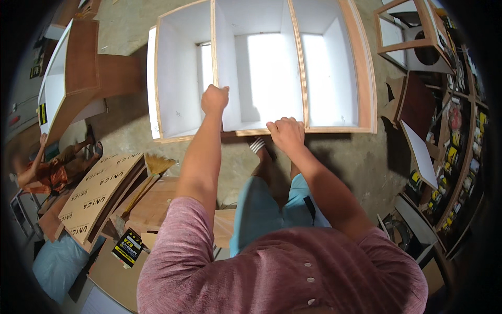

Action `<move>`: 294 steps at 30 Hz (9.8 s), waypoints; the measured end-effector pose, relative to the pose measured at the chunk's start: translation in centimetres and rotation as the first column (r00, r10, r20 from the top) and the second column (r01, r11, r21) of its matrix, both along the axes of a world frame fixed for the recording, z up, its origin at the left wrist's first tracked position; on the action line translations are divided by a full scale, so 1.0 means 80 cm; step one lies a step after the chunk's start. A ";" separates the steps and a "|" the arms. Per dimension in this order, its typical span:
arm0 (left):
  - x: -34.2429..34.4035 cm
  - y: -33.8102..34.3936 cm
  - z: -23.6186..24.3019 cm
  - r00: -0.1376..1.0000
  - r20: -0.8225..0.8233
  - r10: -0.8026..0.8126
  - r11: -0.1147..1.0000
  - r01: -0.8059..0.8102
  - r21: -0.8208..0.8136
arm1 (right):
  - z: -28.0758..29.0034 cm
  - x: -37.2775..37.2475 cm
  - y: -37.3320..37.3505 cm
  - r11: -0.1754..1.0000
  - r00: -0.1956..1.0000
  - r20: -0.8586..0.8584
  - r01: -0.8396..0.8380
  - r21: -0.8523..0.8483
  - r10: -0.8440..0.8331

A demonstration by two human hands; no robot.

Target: The person applies a liquid finish to a wooden cabinet using a cloth. They pour the finish from a bottle onto the cloth and wipe it onto the cabinet's exterior surfaces, focusing on the edges and sides.

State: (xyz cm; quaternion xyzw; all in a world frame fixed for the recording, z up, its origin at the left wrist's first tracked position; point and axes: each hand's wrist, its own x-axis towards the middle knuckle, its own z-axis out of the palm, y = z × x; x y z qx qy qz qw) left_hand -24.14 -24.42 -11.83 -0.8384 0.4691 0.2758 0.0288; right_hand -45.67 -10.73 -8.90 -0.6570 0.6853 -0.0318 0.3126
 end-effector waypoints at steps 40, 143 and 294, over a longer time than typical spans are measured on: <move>0.043 0.039 -0.005 0.943 -0.202 -0.265 0.953 0.288 0.092 | -0.042 0.001 0.057 0.960 0.933 -0.252 -0.277 -0.049 0.257; -0.539 0.989 0.076 0.222 -0.669 0.710 0.394 -0.912 0.115 | 0.278 -0.637 0.307 0.808 0.815 0.003 -0.575 0.129 0.579; -0.802 -0.550 0.219 -0.765 -0.207 0.610 -0.765 -0.637 0.096 | 0.036 -0.003 -1.352 0.057 0.214 0.331 -0.903 0.425 0.919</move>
